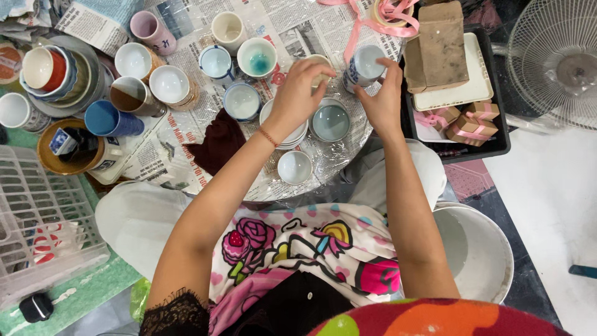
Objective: The person sits on the floor and repeatedly washes small ceramic cups and bowls in a bucket of water, then wipes them dry with a cloth. They handle items one at a time, rinsing and drying each piece before placing it on a nearby surface.
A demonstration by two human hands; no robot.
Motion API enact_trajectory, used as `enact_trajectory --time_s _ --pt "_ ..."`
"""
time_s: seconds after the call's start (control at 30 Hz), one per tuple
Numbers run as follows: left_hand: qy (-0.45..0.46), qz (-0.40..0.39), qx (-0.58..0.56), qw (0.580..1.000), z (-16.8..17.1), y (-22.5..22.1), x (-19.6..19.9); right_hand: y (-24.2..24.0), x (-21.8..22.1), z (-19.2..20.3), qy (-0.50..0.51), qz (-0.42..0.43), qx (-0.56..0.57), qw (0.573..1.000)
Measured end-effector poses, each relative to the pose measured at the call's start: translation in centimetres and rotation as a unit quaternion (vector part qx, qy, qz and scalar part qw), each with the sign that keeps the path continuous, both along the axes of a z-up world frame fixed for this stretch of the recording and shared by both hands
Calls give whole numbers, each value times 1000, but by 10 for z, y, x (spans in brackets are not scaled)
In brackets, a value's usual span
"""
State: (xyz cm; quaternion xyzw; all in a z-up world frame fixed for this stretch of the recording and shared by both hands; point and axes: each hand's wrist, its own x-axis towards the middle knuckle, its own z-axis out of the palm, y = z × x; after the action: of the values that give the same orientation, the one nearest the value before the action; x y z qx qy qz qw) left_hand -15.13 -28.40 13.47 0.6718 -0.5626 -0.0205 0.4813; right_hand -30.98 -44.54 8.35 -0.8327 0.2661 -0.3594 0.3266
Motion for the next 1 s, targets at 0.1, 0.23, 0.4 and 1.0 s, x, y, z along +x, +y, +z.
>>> enact_trajectory --time_s 0.1,0.23,0.4,1.0 --pt "-32 12 21 999 -1 16 -2 4 4 -5 6 12 -52 999" --pt "-37 -1 28 999 -5 30 -16 4 13 -10 45 2 -26 999" --pt "-81 19 39 996 -11 32 -35 0 18 -19 67 -25 -6 997" --pt "-68 234 158 957 -16 108 7 45 -4 41 27 -18 -235 971"
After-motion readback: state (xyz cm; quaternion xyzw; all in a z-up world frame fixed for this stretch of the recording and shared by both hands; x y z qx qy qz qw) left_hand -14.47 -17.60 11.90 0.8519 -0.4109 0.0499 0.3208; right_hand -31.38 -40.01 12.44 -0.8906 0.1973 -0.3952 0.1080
